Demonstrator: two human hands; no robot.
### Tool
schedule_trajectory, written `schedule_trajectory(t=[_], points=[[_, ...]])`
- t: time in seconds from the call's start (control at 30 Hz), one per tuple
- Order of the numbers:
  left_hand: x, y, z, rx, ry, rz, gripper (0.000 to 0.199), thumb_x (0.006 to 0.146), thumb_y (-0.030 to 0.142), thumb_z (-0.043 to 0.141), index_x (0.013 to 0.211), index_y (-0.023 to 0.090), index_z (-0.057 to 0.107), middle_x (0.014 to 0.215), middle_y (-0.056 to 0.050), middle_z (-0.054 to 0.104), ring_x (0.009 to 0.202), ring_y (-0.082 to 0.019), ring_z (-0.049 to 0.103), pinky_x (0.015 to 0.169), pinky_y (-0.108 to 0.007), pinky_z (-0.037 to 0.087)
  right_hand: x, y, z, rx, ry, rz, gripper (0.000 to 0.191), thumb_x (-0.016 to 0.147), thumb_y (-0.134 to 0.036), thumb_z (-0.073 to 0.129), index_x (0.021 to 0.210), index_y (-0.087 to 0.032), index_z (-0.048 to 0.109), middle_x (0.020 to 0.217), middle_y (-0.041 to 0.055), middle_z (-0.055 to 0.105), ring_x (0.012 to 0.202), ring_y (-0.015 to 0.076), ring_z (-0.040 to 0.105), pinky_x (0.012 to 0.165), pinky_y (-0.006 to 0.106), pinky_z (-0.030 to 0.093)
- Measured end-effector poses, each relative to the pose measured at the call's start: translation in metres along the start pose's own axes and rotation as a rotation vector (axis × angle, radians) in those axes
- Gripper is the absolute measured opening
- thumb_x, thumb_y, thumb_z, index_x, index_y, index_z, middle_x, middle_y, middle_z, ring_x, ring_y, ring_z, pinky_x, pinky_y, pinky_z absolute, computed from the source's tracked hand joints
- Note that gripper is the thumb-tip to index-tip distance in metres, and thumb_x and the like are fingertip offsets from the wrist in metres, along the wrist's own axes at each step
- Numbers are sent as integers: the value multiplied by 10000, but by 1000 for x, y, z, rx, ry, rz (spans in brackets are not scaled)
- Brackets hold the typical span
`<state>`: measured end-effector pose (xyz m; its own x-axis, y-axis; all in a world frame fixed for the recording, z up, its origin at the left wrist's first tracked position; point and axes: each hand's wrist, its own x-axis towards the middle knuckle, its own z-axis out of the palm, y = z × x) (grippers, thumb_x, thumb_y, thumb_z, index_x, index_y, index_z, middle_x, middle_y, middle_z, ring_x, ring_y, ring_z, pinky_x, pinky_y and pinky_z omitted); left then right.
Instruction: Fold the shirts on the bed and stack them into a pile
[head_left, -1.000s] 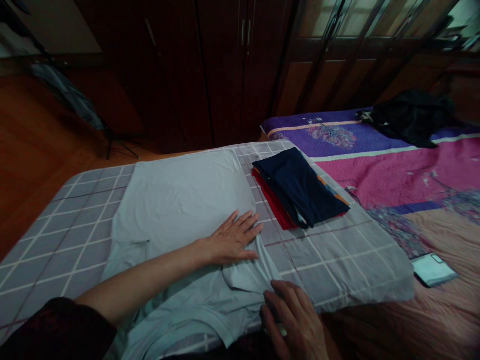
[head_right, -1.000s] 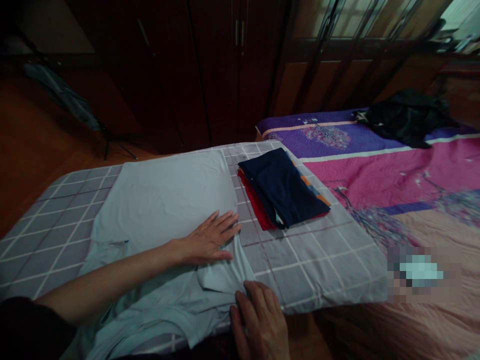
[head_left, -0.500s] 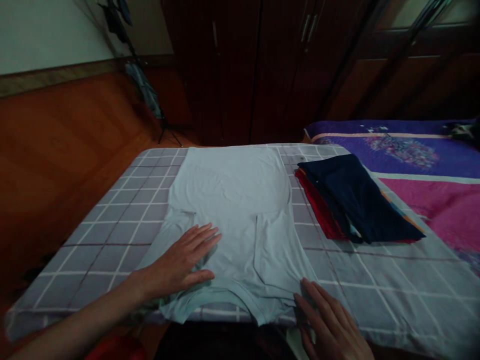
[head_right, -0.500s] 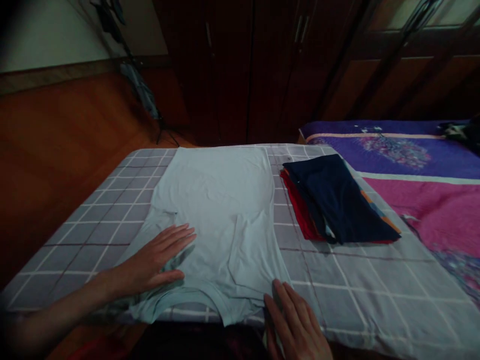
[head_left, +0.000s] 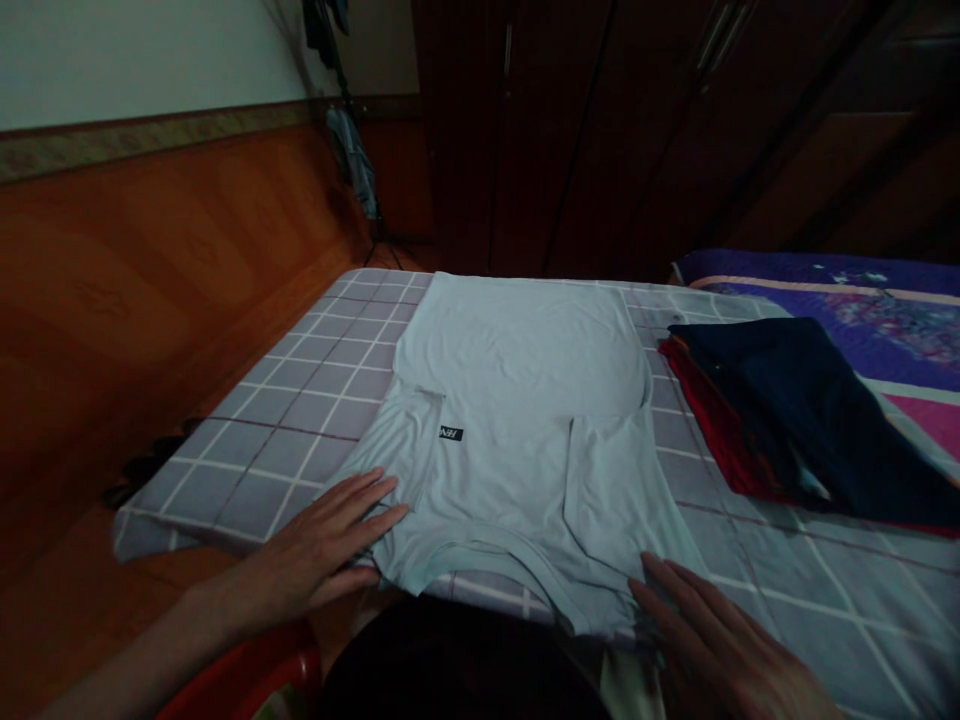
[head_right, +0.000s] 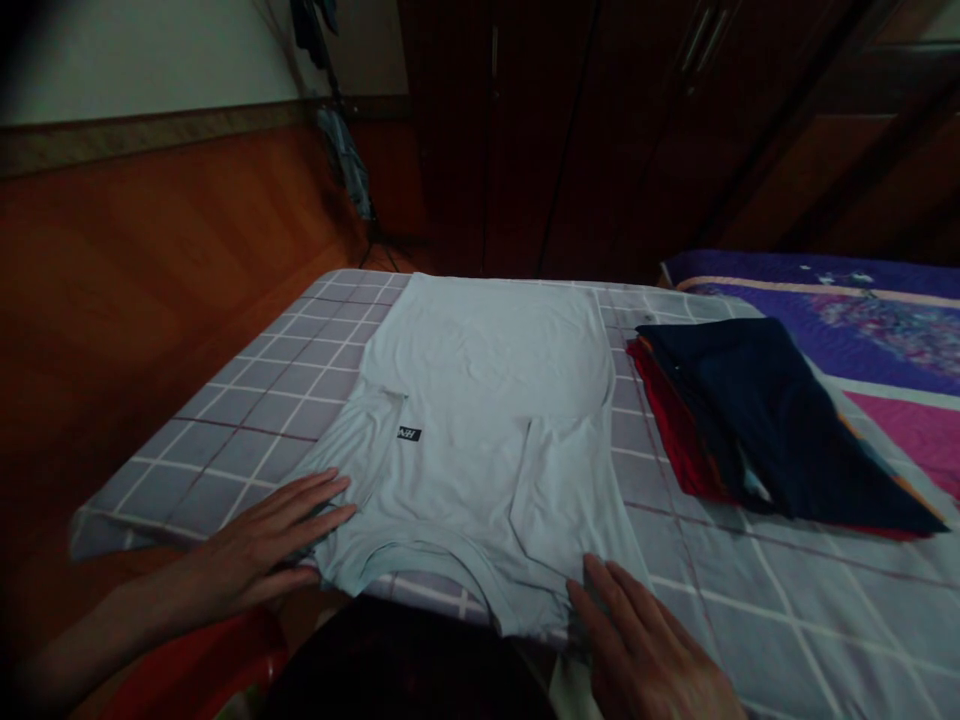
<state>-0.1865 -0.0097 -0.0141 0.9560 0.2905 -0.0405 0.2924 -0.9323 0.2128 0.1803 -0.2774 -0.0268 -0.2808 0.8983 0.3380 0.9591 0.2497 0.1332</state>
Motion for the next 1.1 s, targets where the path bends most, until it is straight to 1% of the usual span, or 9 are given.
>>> schedule_trajectory(t=[0.17, 0.33, 0.43, 0.53, 0.6, 0.73, 0.8, 0.97, 1.1], points=[[4, -4, 4, 10, 97, 114, 406, 899, 229, 524, 1302, 258, 499, 1446, -79, 399, 1358, -277, 299, 1059, -439, 377, 18, -3, -12, -65, -80, 28, 353, 852, -102, 356, 1073, -183, 619, 1074, 110, 666, 917, 223, 642, 699, 312, 566], [9, -7, 3, -76, 110, 61, 207, 927, 182, 441, 1007, 210, 629, 1319, -43, 549, 1301, -212, 406, 1043, -354, 408, 23, -10, -1, -35, -75, 107, 295, 837, -57, 365, 983, -148, 604, 1011, 122, 653, 884, 235, 616, 696, 335, 558], [10, -7, -2, -83, 73, 64, 210, 901, 225, 491, 1086, 207, 587, 1330, -53, 539, 1297, -214, 411, 1048, -358, 399, 22, -14, 4, 1, -133, 172, 333, 810, -43, 378, 1073, -133, 561, 1012, 125, 627, 862, 243, 594, 682, 359, 547], [8, -4, -5, -49, 28, 105, 380, 843, 219, 549, 1221, 208, 510, 1403, -75, 458, 1327, -237, 363, 1064, -392, 377, 24, -15, 5, -5, -168, 172, 485, 753, -15, 378, 1220, -112, 466, 995, 123, 611, 850, 254, 578, 673, 378, 540], [7, -3, -6, -33, 17, 109, 369, 823, 178, 544, 1191, 208, 526, 1429, -77, 425, 1340, -243, 342, 1072, -399, 365, 27, -15, 3, -32, -192, 166, 551, 707, 5, 389, 1244, -106, 434, 956, 112, 605, 817, 250, 574, 654, 373, 536], [9, -4, -5, -48, 34, 86, 222, 857, 113, 459, 1013, 206, 587, 1385, -55, 483, 1320, -217, 376, 1076, -378, 361, 40, -10, 1, -86, -192, 97, 503, 668, 34, 398, 1146, -101, 472, 869, 94, 587, 744, 233, 573, 605, 347, 534], [11, -4, -5, -74, 41, 43, 229, 879, 122, 430, 1037, 202, 575, 1325, -58, 540, 1281, -199, 430, 1062, -363, 377, 46, -7, 2, -104, -150, 88, 426, 677, 34, 400, 1069, -107, 491, 811, 82, 568, 697, 226, 566, 573, 340, 529], [19, -2, -12, -144, 54, -67, 285, 907, 185, 390, 1161, 186, 519, 1235, -71, 597, 1186, -191, 522, 1006, -342, 422, 50, -2, 10, -90, -77, 144, 487, 681, 37, 383, 1144, -88, 466, 789, 72, 540, 664, 213, 548, 548, 320, 501], [26, 2, -15, -127, 96, -132, 264, 907, 179, 340, 1084, 165, 534, 1096, -88, 645, 1033, -198, 604, 906, -345, 478, 50, 1, 16, -43, -73, 188, 297, 700, 16, 382, 886, -174, 515, 746, 50, 511, 633, 212, 527, 510, 310, 460]])
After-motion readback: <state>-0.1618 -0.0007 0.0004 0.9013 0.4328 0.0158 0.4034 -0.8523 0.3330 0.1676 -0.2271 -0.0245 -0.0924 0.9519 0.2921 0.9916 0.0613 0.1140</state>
